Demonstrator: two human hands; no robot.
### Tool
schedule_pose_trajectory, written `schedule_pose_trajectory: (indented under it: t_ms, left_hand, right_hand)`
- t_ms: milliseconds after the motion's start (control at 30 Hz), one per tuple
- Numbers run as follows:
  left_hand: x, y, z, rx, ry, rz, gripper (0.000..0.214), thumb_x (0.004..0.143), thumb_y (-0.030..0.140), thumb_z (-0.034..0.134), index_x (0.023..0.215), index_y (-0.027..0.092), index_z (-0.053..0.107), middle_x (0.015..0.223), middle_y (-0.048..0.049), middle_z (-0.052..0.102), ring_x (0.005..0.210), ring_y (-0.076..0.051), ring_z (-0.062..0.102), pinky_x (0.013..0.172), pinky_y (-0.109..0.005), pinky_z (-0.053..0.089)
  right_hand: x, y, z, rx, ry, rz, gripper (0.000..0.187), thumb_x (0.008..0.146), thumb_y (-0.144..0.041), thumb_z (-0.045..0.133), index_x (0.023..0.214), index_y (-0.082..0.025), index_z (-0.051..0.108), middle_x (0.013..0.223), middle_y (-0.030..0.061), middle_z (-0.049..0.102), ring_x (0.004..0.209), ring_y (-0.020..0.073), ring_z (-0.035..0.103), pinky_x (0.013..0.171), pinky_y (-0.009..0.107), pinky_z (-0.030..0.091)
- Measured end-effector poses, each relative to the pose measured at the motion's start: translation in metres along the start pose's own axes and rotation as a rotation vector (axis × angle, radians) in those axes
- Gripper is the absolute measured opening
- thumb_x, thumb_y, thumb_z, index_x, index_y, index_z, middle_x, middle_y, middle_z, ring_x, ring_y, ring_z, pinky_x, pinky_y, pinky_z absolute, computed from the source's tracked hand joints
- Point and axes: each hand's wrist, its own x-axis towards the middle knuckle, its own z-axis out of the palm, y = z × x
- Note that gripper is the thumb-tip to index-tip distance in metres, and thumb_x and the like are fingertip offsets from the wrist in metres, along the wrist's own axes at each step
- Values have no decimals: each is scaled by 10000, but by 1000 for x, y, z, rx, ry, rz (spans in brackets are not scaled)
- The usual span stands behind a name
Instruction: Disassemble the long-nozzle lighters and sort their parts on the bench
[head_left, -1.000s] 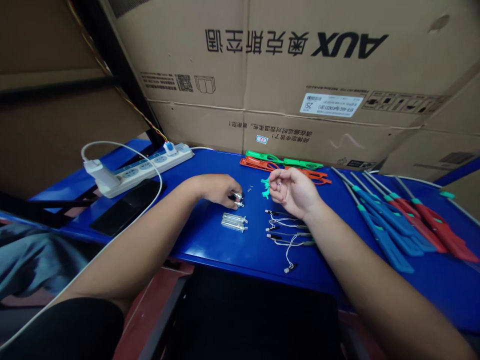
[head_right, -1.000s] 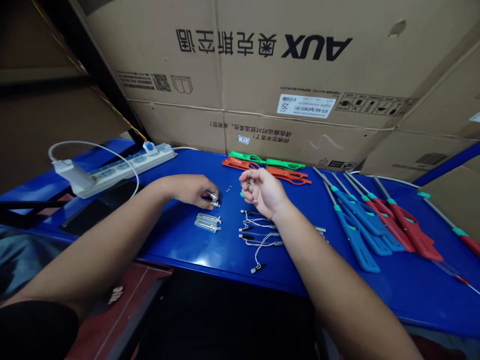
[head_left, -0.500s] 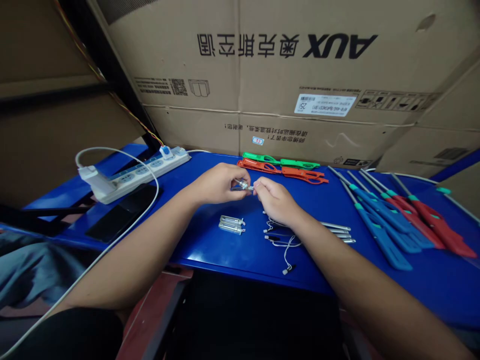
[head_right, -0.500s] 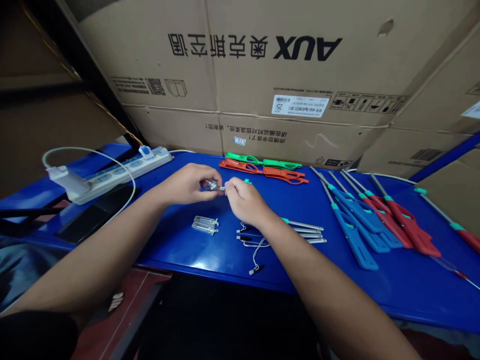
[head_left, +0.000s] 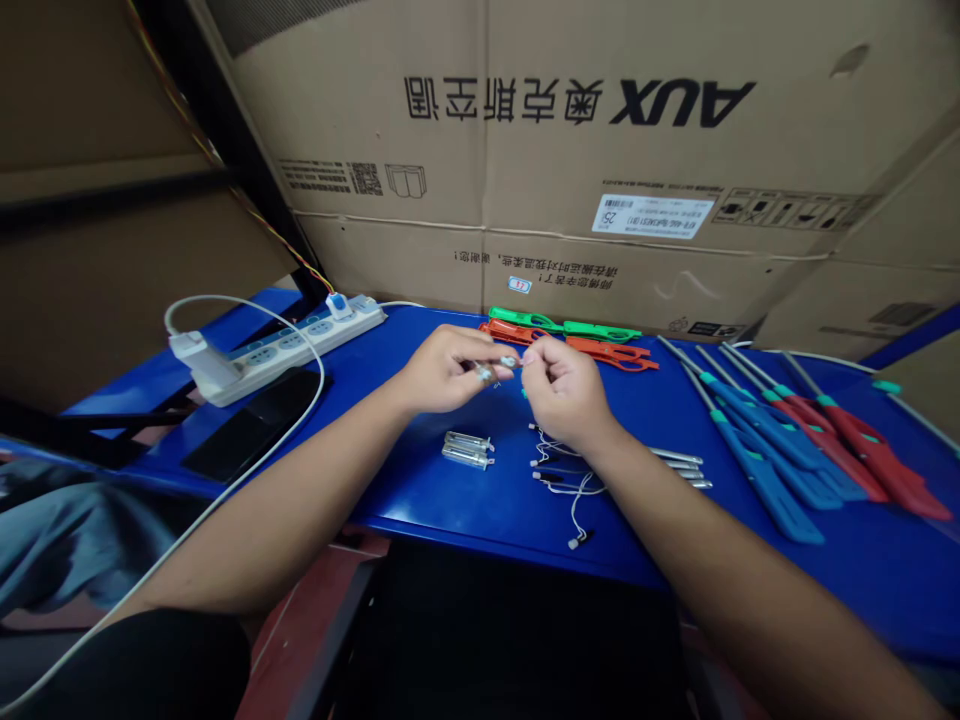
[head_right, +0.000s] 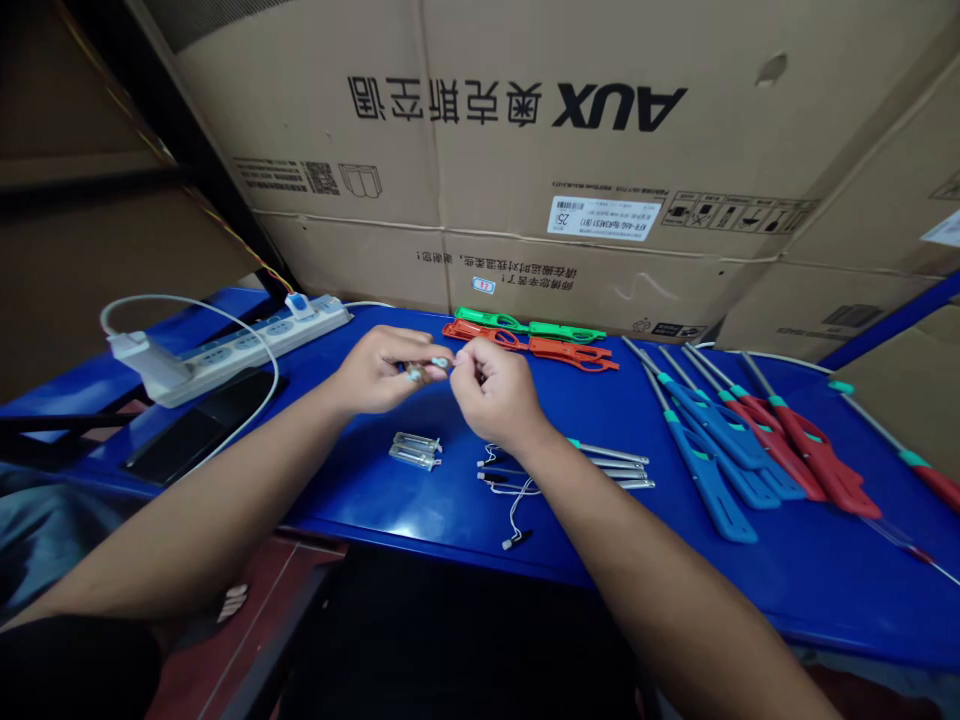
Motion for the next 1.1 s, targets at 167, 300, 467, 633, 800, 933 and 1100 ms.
schedule_pose_trajectory:
  t_ms: [167,300,467,633,800,933,1100]
  left_hand:
    - [-9,-34,-30,211,-31,-240,263,879,365,617,953,160,766,847,-55,754,686,-142,634,636,-242,444]
    - [-18,-67,-39,343,-452,-453,160,796,257,665,889,194,779,876,-37,778,774,-164,683,702,-227,446]
    - [-23,-79,-40,390,-477,-512,196,783,223,658,939,203,777,943,-39,778,793,-158,676,718,-218,438]
    - [-25,-79,-44,369,-509,-515,237,778,252,677,995,212,762,931,-26,773,762,-142,664,694,-206,436]
    - [-26,-78,-49,302,-557,-572,352,741,239,718,1092,217,700,972,-23,770,815,-145,686,719,-201,448]
    - [-26,-75,-56,308,-513,-584,272,746,252,716,1011,200,687,893,-12,758,752,-139,663,656,-198,420]
    - [-27,-72,-60,280,-557,-585,188,738,327,742,878,201,733,796,2,724,684,-128,618,633,-200,399]
  right_hand:
    - [31,19,-1,-353,-231,79,305,935,-344,392,679,-219,502,593,0,518,546,140,463,525,275,331]
    - [61,34,22,-484,-499,-4,208,818,-283,586,627,-207,613,623,24,646,589,154,530,567,282,342]
    - [90,40,57,-636,-684,-122,174,797,-249,627,652,-192,704,731,79,733,650,184,596,607,294,370]
    - [100,42,62,-684,-731,-243,196,835,-246,593,768,-168,760,862,127,750,787,226,650,711,309,431]
    - [96,53,58,-613,-755,-342,338,806,-162,601,1116,-136,734,1110,147,722,1012,246,644,900,323,463]
    - [94,61,57,-566,-711,-340,519,812,-112,577,1330,-129,609,1234,138,689,1100,224,632,968,329,466]
    - [98,60,53,-597,-660,-333,305,914,-201,518,1133,-127,717,1143,137,726,1046,212,642,941,315,456]
